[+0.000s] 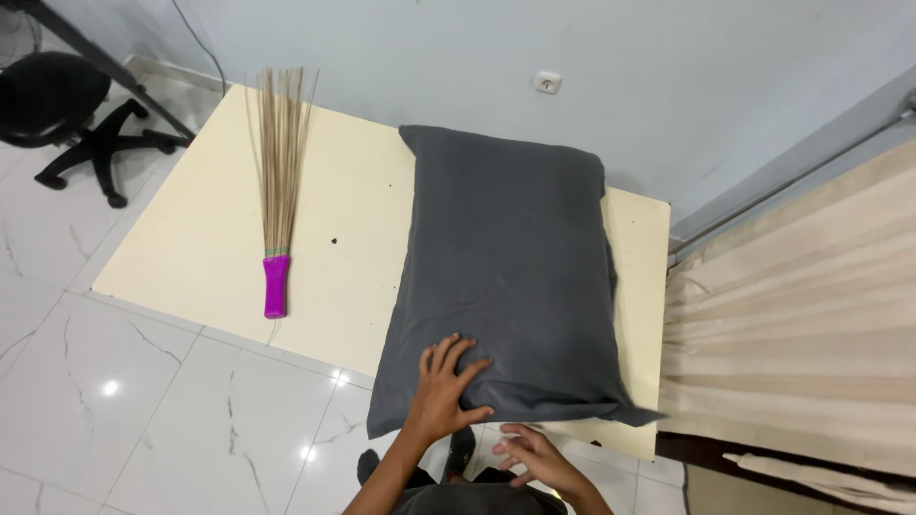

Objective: The person lays out a dark gray pillowcase on a table, then uses a broom to hit a white pillow to fluff it. The person then inserts the pillow into the case, tucks the edges, and smooths the case over the pillow.

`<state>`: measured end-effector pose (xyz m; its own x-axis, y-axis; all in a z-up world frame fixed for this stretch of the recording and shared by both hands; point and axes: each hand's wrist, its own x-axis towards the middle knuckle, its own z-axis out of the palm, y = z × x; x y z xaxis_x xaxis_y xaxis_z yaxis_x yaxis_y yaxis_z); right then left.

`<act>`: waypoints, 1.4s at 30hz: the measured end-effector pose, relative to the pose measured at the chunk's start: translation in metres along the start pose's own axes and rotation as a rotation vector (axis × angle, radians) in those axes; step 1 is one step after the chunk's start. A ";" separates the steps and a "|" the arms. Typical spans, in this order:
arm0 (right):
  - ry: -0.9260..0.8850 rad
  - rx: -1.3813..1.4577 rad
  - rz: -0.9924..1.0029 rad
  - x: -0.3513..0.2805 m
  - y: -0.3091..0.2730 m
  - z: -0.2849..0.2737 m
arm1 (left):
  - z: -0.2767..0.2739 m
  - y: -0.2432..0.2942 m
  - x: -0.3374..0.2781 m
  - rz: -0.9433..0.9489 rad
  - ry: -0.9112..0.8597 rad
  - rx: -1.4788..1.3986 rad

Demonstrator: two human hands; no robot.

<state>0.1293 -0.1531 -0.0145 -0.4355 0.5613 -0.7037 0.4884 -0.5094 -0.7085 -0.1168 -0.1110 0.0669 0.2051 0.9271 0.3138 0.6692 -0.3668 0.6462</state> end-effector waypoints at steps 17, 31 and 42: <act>0.272 0.980 -0.289 0.086 0.123 0.065 | 0.027 0.045 -0.058 0.355 -0.226 -0.313; 0.402 0.920 -0.370 0.045 0.151 -0.009 | 0.029 0.078 0.000 0.319 -0.302 -0.203; 1.043 0.816 -0.626 0.080 0.124 -0.017 | 0.194 0.072 0.034 0.370 -0.335 0.215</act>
<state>0.1680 -0.1604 -0.1574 0.4954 0.8515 -0.1718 -0.2791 -0.0313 -0.9597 0.0768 -0.0910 -0.0105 0.6476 0.7260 0.2315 0.6331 -0.6817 0.3667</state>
